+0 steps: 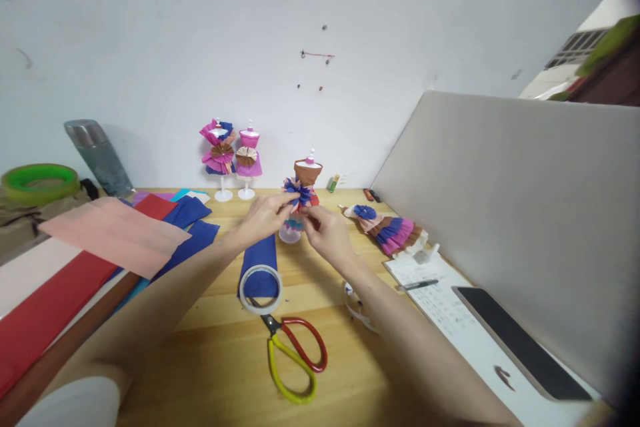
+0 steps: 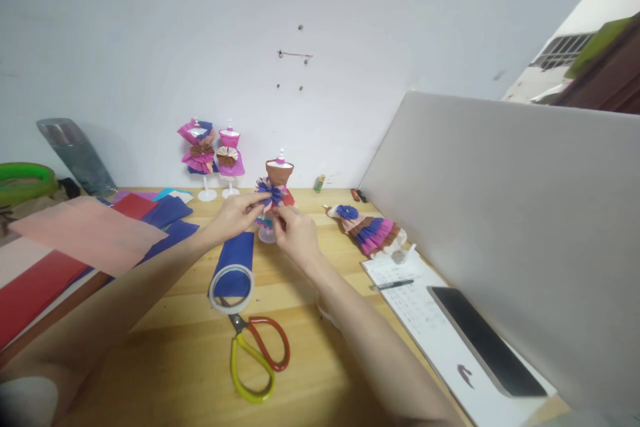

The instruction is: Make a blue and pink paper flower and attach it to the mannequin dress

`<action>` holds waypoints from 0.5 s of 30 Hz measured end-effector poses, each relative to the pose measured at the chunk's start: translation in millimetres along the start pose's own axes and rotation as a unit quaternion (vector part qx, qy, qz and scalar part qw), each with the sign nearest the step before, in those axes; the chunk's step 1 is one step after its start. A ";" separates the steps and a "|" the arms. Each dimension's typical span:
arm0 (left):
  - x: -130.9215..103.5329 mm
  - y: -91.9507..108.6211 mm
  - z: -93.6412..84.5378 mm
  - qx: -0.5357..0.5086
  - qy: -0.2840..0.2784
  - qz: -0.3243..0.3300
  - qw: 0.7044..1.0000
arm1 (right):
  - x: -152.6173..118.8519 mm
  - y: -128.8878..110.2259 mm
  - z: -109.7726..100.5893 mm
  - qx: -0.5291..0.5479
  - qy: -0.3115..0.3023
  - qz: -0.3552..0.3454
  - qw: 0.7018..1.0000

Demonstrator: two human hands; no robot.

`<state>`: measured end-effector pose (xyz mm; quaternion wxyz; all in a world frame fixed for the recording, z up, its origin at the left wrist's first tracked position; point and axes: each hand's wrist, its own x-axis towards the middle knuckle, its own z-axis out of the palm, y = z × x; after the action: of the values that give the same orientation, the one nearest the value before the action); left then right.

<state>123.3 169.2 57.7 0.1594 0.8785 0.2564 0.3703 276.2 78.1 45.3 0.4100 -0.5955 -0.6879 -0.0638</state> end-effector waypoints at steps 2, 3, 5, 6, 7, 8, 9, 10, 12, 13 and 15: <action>-0.6 3.5 -2.1 0.047 -0.027 0.021 0.998 | 0.5 0.2 -1.2 0.000 0.016 0.001 1.000; -1.0 4.6 -3.0 0.066 -0.041 0.034 0.996 | 0.6 0.5 -1.7 -0.002 0.019 0.002 1.000; -1.9 5.3 -4.3 0.086 -0.069 0.063 0.992 | 0.7 1.5 -2.3 -0.003 0.019 0.003 1.000; -2.4 5.1 -4.7 0.090 -0.078 0.074 0.990 | 0.6 2.2 -2.5 0.000 0.017 0.003 1.000; -2.8 4.8 -4.9 0.094 -0.081 0.082 0.989 | 0.5 2.8 -2.7 0.003 0.018 0.004 1.000; -3.1 4.7 -4.9 0.097 -0.078 0.085 0.989 | 0.6 3.2 -2.8 0.007 0.021 0.005 1.000; -3.1 4.8 -4.7 0.099 -0.072 0.084 0.989 | 0.8 3.5 -3.0 0.010 0.027 0.006 1.000; -2.8 5.3 -4.3 0.102 -0.065 0.081 0.989 | 1.0 3.6 -3.2 0.012 0.034 0.008 0.999; -1.8 7.0 -3.0 0.112 -0.063 0.071 0.989 | 1.6 3.2 -3.6 0.015 0.050 0.012 0.999; -1.4 8.0 -2.2 0.119 -0.069 0.067 0.988 | 1.8 2.9 -3.9 0.017 0.055 0.012 0.998; -1.5 9.3 -0.6 0.129 -0.082 0.060 0.986 | 1.3 2.2 -4.4 0.021 0.056 0.013 0.998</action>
<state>125.0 160.8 61.6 0.0429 0.9329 0.2345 0.2698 280.4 77.2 48.1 0.4609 -0.5912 -0.6573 -0.0771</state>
